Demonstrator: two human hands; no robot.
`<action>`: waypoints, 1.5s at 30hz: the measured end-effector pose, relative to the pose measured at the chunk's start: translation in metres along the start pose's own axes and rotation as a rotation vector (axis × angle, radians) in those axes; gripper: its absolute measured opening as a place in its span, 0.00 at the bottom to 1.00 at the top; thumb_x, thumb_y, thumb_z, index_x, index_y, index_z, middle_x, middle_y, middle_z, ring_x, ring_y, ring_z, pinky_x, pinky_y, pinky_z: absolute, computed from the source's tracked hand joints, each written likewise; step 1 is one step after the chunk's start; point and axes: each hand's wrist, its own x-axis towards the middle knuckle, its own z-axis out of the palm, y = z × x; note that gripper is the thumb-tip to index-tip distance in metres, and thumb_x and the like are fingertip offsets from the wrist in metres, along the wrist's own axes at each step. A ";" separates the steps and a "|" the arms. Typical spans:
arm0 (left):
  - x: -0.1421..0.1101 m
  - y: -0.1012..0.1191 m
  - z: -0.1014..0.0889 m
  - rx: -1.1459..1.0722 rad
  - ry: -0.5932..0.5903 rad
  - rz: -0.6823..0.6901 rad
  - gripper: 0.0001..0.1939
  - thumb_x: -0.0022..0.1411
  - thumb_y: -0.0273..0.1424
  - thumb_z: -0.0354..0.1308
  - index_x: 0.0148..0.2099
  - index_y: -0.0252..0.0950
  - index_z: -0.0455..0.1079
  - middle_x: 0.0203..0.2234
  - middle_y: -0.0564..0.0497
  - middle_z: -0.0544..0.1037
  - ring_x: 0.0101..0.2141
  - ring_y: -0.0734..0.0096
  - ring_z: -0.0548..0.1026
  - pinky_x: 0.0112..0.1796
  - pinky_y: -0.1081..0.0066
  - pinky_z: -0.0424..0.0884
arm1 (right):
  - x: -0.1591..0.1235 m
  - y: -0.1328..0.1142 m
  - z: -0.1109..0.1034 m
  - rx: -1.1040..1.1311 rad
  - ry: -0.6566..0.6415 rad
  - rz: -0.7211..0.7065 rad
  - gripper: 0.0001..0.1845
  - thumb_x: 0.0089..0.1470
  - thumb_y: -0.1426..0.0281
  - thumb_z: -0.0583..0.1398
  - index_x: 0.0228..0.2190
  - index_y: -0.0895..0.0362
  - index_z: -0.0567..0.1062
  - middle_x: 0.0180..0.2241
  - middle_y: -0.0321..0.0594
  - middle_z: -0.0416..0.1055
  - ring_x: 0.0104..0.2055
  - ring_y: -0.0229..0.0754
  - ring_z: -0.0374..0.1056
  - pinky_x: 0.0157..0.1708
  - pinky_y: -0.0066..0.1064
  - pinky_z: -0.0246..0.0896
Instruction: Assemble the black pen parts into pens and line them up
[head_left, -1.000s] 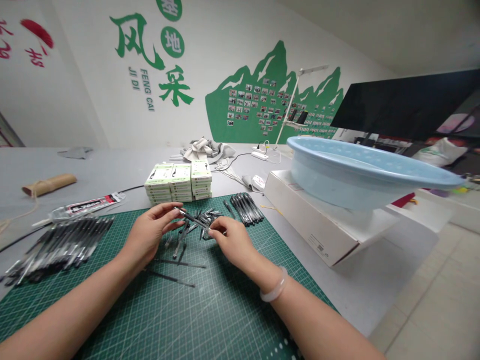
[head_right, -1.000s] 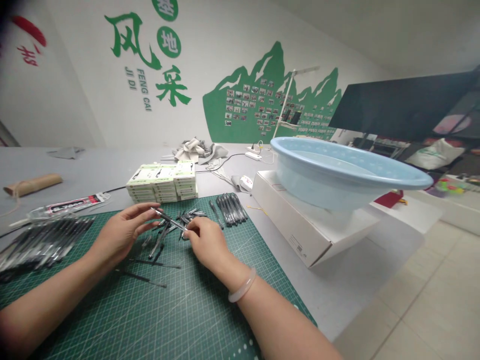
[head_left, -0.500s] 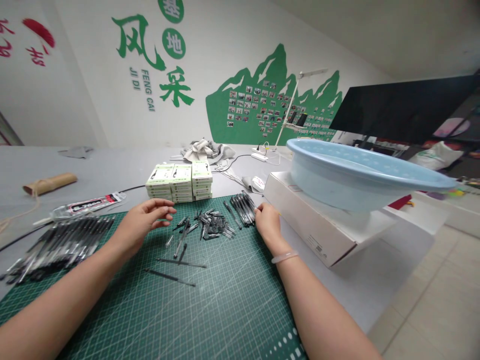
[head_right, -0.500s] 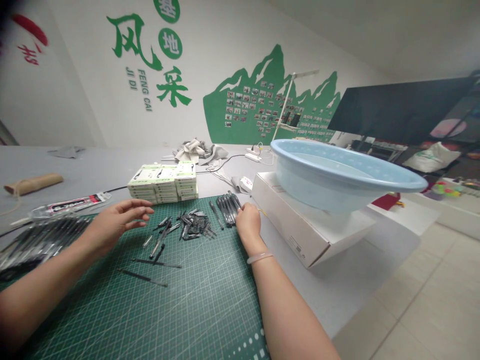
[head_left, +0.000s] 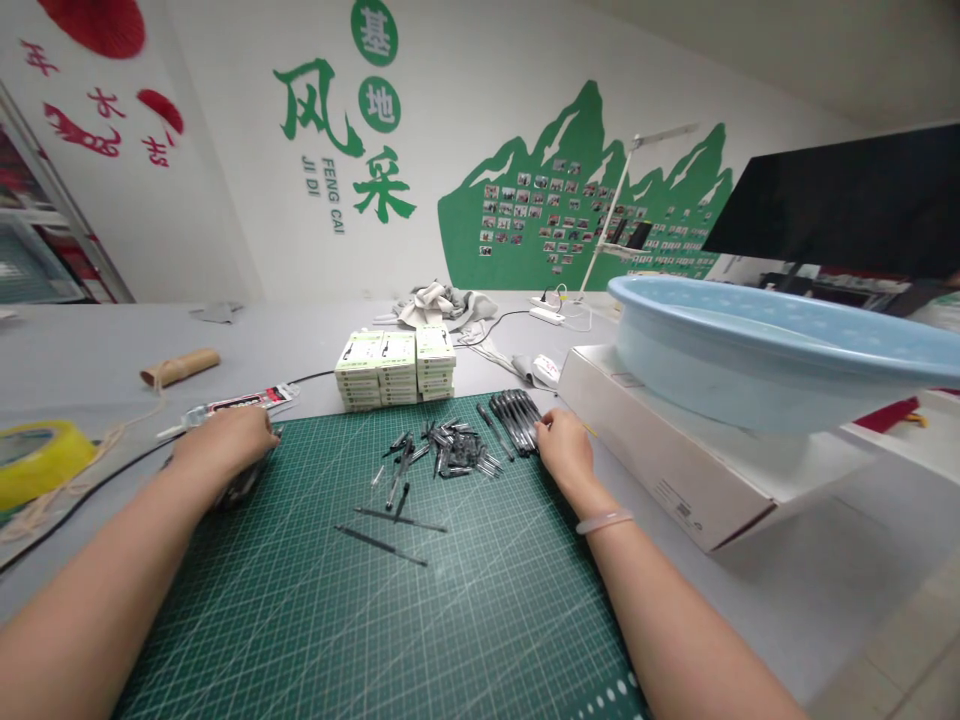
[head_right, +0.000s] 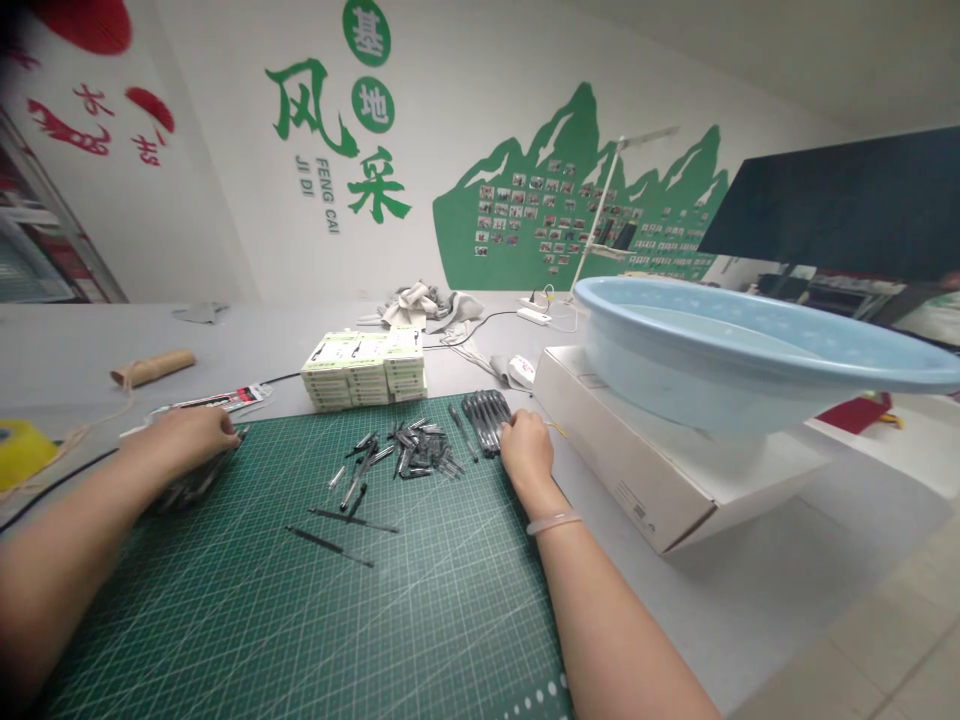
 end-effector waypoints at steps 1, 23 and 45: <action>-0.001 0.002 0.004 0.021 -0.009 -0.027 0.11 0.47 0.34 0.61 0.30 0.30 0.75 0.38 0.28 0.79 0.42 0.34 0.74 0.39 0.47 0.67 | 0.000 -0.001 -0.001 0.003 0.006 0.000 0.10 0.57 0.68 0.56 0.34 0.59 0.76 0.39 0.49 0.73 0.42 0.47 0.69 0.38 0.33 0.57; -0.088 0.141 0.022 -1.042 -0.474 0.327 0.16 0.56 0.44 0.59 0.27 0.36 0.67 0.18 0.55 0.67 0.19 0.76 0.63 0.22 0.75 0.56 | -0.082 -0.090 -0.010 1.316 -0.750 -0.199 0.20 0.50 0.66 0.64 0.45 0.55 0.69 0.33 0.37 0.74 0.33 0.40 0.72 0.34 0.33 0.68; -0.045 0.112 0.062 -0.179 0.029 0.530 0.11 0.58 0.37 0.54 0.38 0.40 0.75 0.34 0.47 0.78 0.36 0.59 0.75 0.34 0.67 0.64 | -0.076 -0.090 -0.010 1.421 -0.613 -0.002 0.17 0.48 0.68 0.59 0.42 0.57 0.68 0.21 0.29 0.70 0.19 0.32 0.64 0.19 0.23 0.59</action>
